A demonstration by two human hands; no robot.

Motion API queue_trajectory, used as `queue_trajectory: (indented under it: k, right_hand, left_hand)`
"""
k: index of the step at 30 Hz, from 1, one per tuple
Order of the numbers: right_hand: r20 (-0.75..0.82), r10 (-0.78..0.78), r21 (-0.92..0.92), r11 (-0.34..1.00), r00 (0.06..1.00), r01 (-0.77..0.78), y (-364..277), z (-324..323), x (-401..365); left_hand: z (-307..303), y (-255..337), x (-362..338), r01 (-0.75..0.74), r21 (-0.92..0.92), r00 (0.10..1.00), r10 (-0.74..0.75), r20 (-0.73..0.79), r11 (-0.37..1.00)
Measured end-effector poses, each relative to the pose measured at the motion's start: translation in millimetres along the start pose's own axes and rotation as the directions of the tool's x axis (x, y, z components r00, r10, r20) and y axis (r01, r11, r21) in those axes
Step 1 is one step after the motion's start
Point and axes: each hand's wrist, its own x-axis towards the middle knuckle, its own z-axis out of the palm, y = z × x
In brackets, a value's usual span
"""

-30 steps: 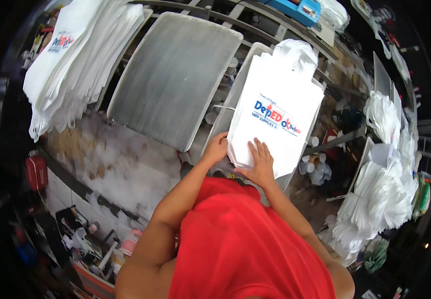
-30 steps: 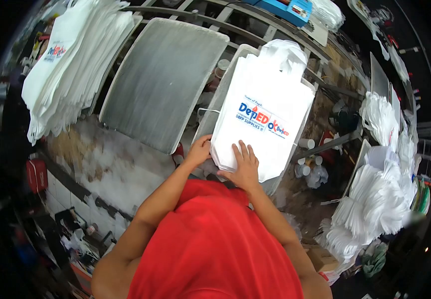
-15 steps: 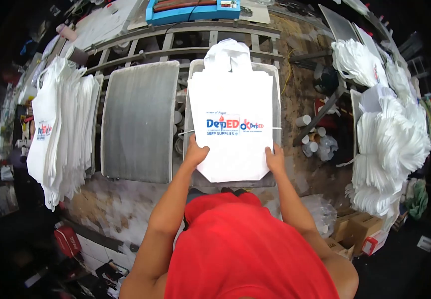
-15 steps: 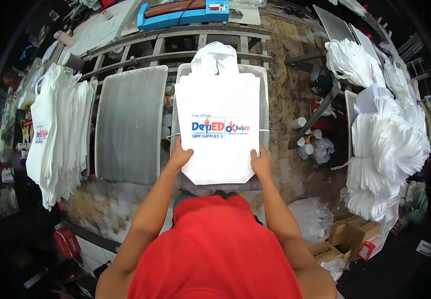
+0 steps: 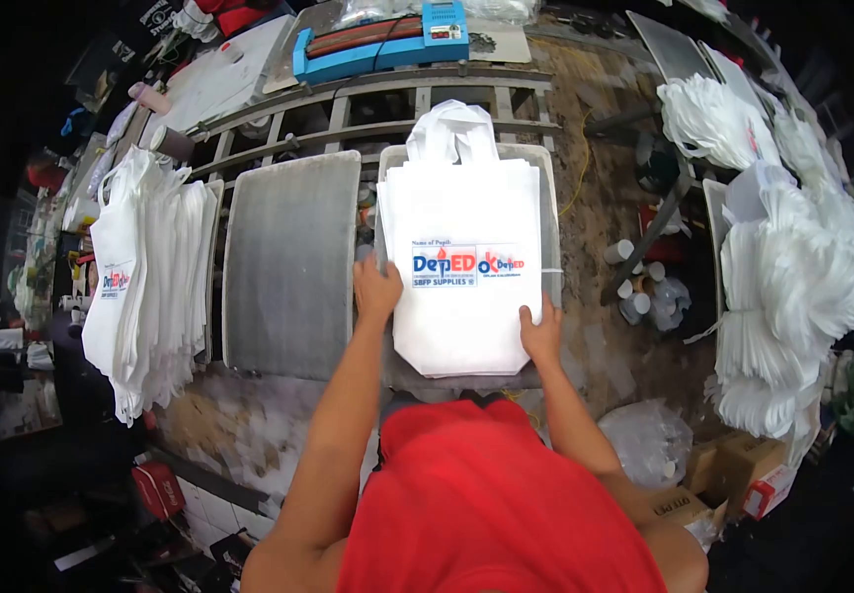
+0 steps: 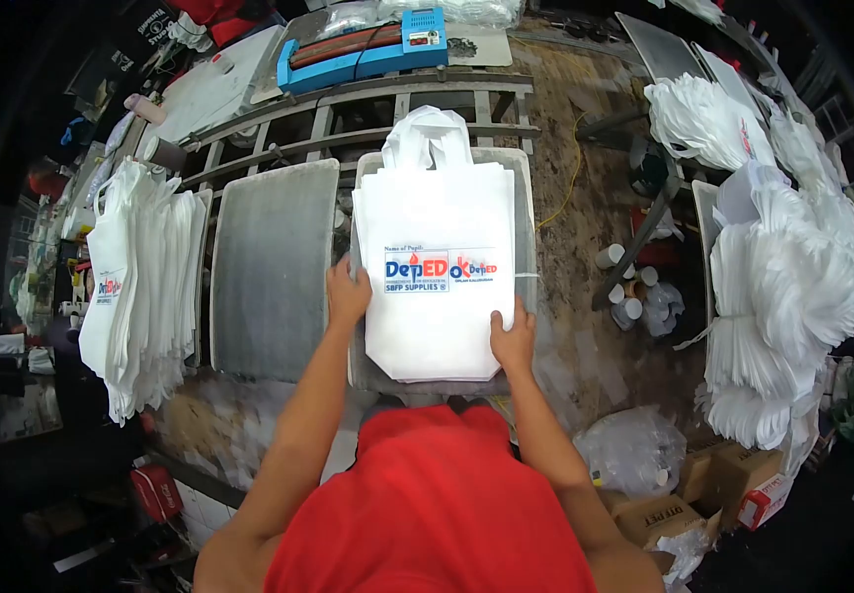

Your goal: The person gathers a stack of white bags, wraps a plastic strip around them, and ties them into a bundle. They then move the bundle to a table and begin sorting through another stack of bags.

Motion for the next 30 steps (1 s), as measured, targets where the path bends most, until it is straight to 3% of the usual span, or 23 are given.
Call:
queue_trajectory:
  k: [2, 4, 5, 7, 9, 10, 11, 12, 13, 14, 15, 17, 18, 20, 22, 24, 25, 27, 29, 30]
  right_hand:
    - [0.002, -0.011, 0.0, 1.0, 1.0, 0.011, -5.1, 0.2, 5.5]
    - [-0.016, -0.047, -0.178, 0.983, 0.999, 0.043, -14.6, -6.9, 10.6]
    - [-0.032, -0.047, -0.18, 0.983, 0.998, 0.041, -17.9, -5.9, 29.2]
    - [-0.254, -0.287, -0.135, 0.956, 0.924, 0.26, -26.6, -0.3, 85.6]
    - [-0.241, -0.231, 0.076, 0.964, 0.943, 0.255, -51.8, 8.5, 150.6]
    - [-0.149, -0.136, 0.118, 0.981, 0.979, 0.154, -64.8, 10.5, 176.1]
    - [-0.05, -0.036, 0.152, 0.987, 0.998, 0.043, -76.9, 10.6, 193.9]
    - [-0.039, -0.021, 0.152, 0.988, 0.999, 0.027, -92.0, 8.3, 199.5]
    - [0.064, 0.015, -0.003, 1.0, 0.998, -0.015, -111.6, 1.0, 201.2]
    - [0.161, 0.065, -0.161, 0.986, 0.985, -0.039, -116.0, -0.1, 201.5]
    - [0.169, 0.073, -0.163, 0.986, 0.983, -0.045, -108.8, 2.4, 201.5]
    - [0.179, 0.04, -0.051, 0.998, 0.983, -0.032, -97.8, -1.5, 203.7]
    - [0.099, 0.002, -0.008, 1.0, 0.995, -0.002, -100.5, -16.9, 186.4]
    - [-0.1, -0.08, 0.182, 0.979, 0.992, 0.097, -65.5, -28.0, 165.9]
    - [-0.067, 0.017, 0.171, 0.985, 0.998, -0.005, -24.1, -40.7, 130.8]
    - [0.001, 0.003, 0.113, 0.994, 1.0, -0.004, 2.4, -41.9, 78.6]
    - [0.062, 0.006, 0.076, 0.997, 0.998, -0.011, 3.5, -43.2, 58.1]
    - [0.09, 0.036, 0.133, 0.99, 0.995, -0.048, 6.8, -40.1, 35.9]
    - [0.115, 0.076, 0.184, 0.978, 0.99, -0.097, 7.9, -34.2, 35.7]
    - [0.016, 0.068, 0.179, 0.981, 0.998, -0.069, 13.0, -34.9, 41.5]
  left_hand:
    - [10.7, 1.3, 52.5, 0.043, -0.049, 0.998, -0.041, 0.043, 0.998]
    - [16.1, 11.9, 97.7, 0.081, -0.104, 0.992, -0.07, 0.101, 0.991]
    - [17.9, 22.5, 117.0, 0.08, -0.04, 0.985, -0.073, 0.155, 0.996]
    - [34.4, 37.1, 140.2, 0.076, 0.026, 0.972, -0.08, 0.222, 0.997]
    - [48.2, 42.0, 159.0, 0.111, 0.143, 0.98, -0.132, 0.149, 0.984]
    - [52.0, 46.3, 164.0, 0.227, 0.101, 0.954, -0.242, 0.176, 0.969]
    - [56.6, 51.9, 165.0, 0.231, 0.11, 0.952, -0.248, 0.181, 0.967]
    - [60.7, 56.9, 161.5, 0.225, 0.181, 0.95, -0.257, 0.175, 0.957]
    - [61.1, 63.8, 158.6, 0.218, 0.249, 0.95, -0.263, 0.169, 0.944]
    - [55.6, 69.8, 158.1, 0.2, 0.263, 0.931, -0.267, 0.25, 0.944]
    - [53.3, 66.2, 155.4, 0.204, 0.271, 0.927, -0.275, 0.255, 0.941]
    - [42.0, 64.1, 153.3, 0.262, 0.033, 0.939, -0.262, 0.222, 0.965]
    - [29.7, 59.9, 151.2, 0.289, -0.019, 0.928, -0.275, 0.252, 0.957]
    - [-3.2, 48.7, 123.4, 0.182, -0.114, 0.97, -0.159, 0.186, 0.977]
    - [-25.7, 7.5, 87.2, -0.05, -0.099, 0.975, 0.07, 0.211, 0.994]
    - [-45.3, -18.1, 42.5, 0.03, 0.089, 0.92, -0.062, 0.386, 0.996]
    - [-52.3, -19.4, 24.5, 0.042, 0.088, 0.926, -0.071, 0.37, 0.995]
    - [-58.9, -14.5, -1.5, -0.178, 0.22, 0.962, 0.122, 0.246, 0.959]
    - [-56.3, -23.9, 2.7, -0.079, 0.186, 0.953, 0.02, 0.302, 0.979]
    - [-50.9, -31.0, 9.7, 0.004, 0.15, 0.923, -0.061, 0.38, 0.989]
